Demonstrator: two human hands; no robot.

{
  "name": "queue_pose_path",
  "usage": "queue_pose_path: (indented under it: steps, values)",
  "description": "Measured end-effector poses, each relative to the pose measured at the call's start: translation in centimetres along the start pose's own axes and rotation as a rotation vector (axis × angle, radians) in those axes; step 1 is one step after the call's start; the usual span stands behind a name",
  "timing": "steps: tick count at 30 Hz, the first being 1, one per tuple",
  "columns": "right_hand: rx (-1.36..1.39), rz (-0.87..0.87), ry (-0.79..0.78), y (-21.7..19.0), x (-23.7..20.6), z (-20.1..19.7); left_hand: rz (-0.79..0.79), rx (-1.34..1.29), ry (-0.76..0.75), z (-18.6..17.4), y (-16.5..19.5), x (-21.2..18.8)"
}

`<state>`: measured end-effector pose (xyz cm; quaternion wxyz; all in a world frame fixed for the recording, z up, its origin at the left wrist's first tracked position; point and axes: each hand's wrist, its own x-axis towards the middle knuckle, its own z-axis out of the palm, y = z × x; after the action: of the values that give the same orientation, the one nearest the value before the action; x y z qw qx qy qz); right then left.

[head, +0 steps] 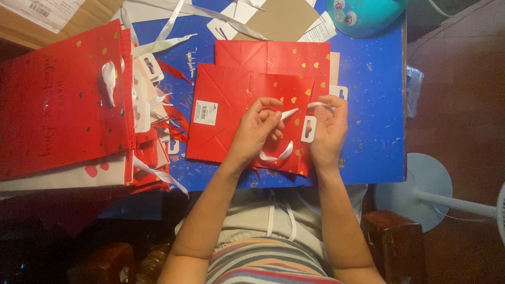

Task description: The person threads white ribbons through the handle slots of red paper gift bags, pulls the ribbons through, and stacks the finished bags. The person handles multiple bags and ribbons, working at a blue table.

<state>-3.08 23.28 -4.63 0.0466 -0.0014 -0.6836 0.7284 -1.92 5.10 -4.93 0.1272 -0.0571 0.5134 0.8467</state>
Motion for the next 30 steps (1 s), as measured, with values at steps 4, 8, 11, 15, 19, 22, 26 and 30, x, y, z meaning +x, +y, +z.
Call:
queue_pose_path:
  steps: [4,8,11,15,19,22,26,30]
  values:
    - [-0.047,-0.021,-0.161,-0.2,0.2,-0.1,0.028,0.003,0.004,0.0,-0.2,0.1]
    - [-0.152,-0.102,-0.19,0.3,-0.2,-0.5,0.033,0.013,-0.001,0.2,-0.5,0.2]
    - [0.043,-0.003,0.05,0.7,-0.2,-0.7,0.046,0.0,0.008,0.2,-0.6,0.1]
    - [0.018,0.009,-0.015,0.4,0.0,-0.7,0.036,-0.001,0.037,0.3,-0.7,0.1]
    - [-0.058,0.005,-0.134,-0.3,0.0,-0.3,0.044,-0.004,0.026,0.4,-0.6,0.0]
    - [-0.067,-0.012,-0.149,-0.7,-0.1,0.1,0.047,-0.011,0.017,0.3,-0.2,-0.4]
    - [0.055,0.051,-0.146,-1.3,-0.2,0.5,0.05,-0.077,0.005,0.2,0.4,-1.8]
    - [0.039,-0.013,-0.159,-1.4,-0.3,0.7,0.076,-0.085,-0.017,0.4,0.2,-3.1]
